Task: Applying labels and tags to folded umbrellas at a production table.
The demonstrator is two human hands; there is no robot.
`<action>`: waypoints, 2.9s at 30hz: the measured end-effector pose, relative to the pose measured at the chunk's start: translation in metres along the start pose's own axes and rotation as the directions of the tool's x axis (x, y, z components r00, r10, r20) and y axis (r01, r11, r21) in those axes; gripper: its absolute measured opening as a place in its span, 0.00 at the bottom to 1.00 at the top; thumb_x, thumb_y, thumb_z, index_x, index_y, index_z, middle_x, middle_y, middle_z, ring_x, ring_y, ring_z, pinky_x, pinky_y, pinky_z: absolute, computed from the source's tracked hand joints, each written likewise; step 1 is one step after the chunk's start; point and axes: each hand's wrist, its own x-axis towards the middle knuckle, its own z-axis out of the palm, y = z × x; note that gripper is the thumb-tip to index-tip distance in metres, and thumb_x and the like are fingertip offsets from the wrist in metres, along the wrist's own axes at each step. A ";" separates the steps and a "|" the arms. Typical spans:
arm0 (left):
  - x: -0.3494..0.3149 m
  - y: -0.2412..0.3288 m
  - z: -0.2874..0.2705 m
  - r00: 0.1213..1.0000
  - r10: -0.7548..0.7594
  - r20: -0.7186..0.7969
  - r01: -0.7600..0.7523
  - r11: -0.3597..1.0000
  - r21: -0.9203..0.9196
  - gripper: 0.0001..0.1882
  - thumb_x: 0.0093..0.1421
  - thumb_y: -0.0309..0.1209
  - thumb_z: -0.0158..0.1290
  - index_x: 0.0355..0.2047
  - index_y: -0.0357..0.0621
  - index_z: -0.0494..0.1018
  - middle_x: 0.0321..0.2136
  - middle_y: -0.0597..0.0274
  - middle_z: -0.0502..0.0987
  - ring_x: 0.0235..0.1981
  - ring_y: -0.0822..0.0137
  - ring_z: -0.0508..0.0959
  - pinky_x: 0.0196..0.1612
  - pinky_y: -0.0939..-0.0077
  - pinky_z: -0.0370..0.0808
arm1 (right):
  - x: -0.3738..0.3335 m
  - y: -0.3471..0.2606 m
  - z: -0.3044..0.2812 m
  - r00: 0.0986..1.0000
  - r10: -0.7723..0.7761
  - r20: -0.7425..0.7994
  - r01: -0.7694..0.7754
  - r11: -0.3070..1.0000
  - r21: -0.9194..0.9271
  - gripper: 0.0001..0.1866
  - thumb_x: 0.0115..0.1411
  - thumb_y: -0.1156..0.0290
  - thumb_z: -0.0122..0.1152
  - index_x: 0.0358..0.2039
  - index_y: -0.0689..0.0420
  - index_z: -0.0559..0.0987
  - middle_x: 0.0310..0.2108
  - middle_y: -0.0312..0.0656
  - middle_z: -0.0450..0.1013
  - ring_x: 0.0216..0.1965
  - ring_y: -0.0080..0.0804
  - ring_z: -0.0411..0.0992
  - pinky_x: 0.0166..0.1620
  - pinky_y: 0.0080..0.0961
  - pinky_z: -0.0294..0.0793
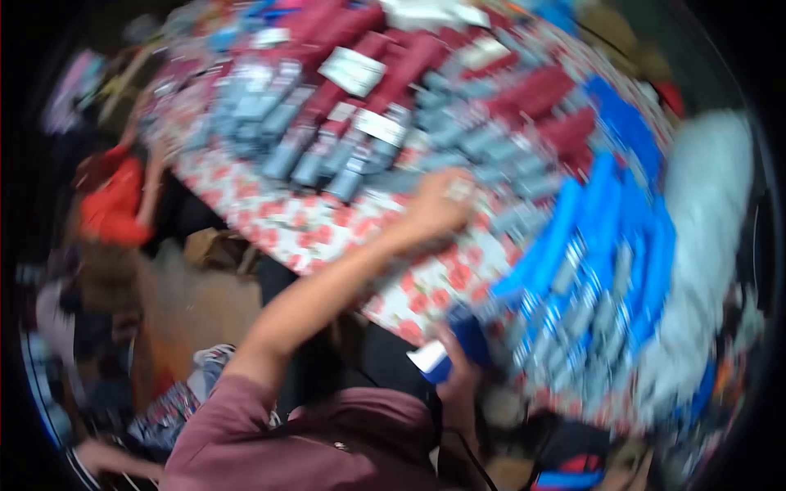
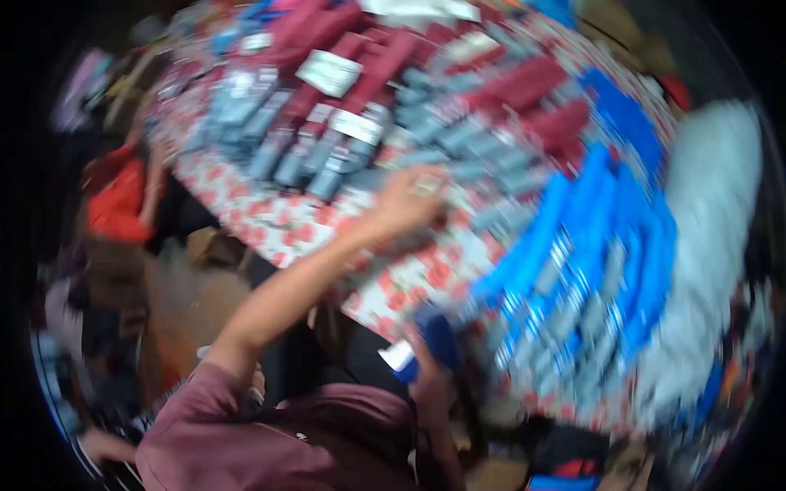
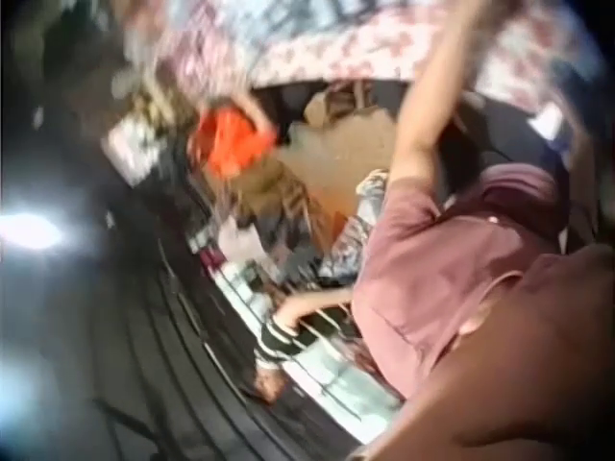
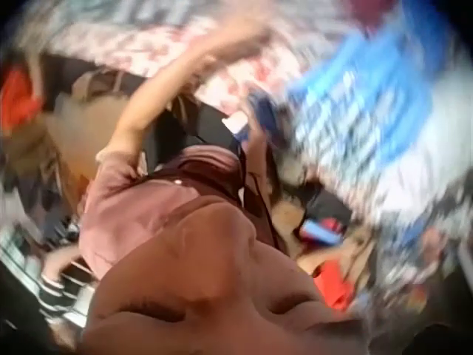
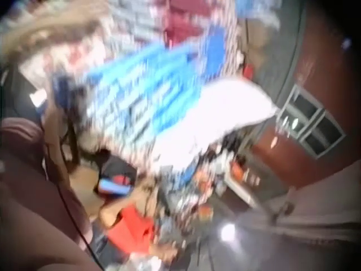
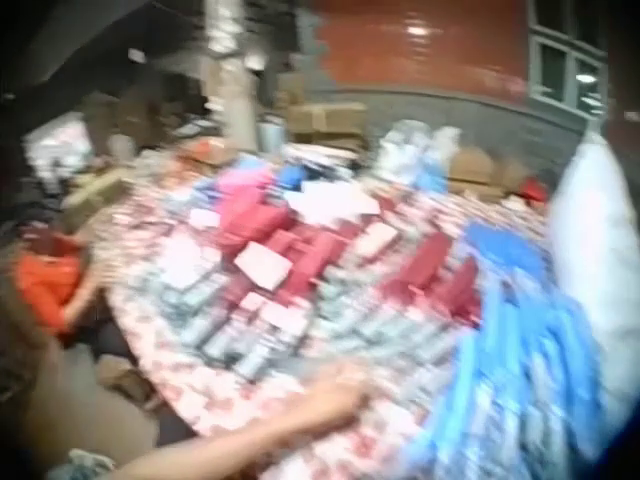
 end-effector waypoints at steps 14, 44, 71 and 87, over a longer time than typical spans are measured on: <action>0.131 -0.015 0.123 0.957 0.274 0.093 -0.263 0.694 0.670 0.19 0.55 0.37 0.62 0.40 0.36 0.73 0.38 0.41 0.81 0.39 0.42 0.81 0.43 0.50 0.79 | 0.015 0.017 -0.002 0.710 0.703 0.043 -0.437 0.392 0.810 0.19 0.67 0.62 0.61 0.54 0.58 0.75 0.45 0.44 0.79 0.46 0.33 0.75 0.53 0.23 0.71; -0.259 -0.049 -0.054 0.993 -0.113 0.027 0.067 0.746 0.662 0.23 0.61 0.32 0.59 0.54 0.34 0.72 0.42 0.46 0.81 0.37 0.47 0.80 0.41 0.62 0.76 | 0.029 0.013 0.017 0.771 0.633 -0.074 -0.532 0.704 0.471 0.13 0.61 0.73 0.69 0.45 0.62 0.84 0.38 0.36 0.83 0.38 0.24 0.77 0.47 0.22 0.75; -0.274 -0.082 -0.095 0.740 -0.672 -0.011 0.660 0.730 -0.178 0.10 0.68 0.33 0.56 0.41 0.38 0.78 0.28 0.59 0.81 0.22 0.71 0.71 0.27 0.82 0.68 | 0.024 0.012 0.070 0.729 0.654 0.202 -0.632 0.528 0.568 0.12 0.63 0.74 0.59 0.45 0.65 0.79 0.41 0.46 0.80 0.37 0.35 0.79 0.45 0.27 0.77; -0.193 -0.065 -0.055 0.930 0.093 -0.355 0.048 0.929 0.368 0.15 0.54 0.22 0.68 0.40 0.38 0.77 0.33 0.59 0.76 0.29 0.63 0.75 0.33 0.72 0.73 | 0.042 0.021 0.056 0.684 0.694 0.225 -0.645 0.433 0.629 0.20 0.64 0.73 0.61 0.56 0.63 0.76 0.43 0.44 0.81 0.34 0.32 0.80 0.38 0.23 0.79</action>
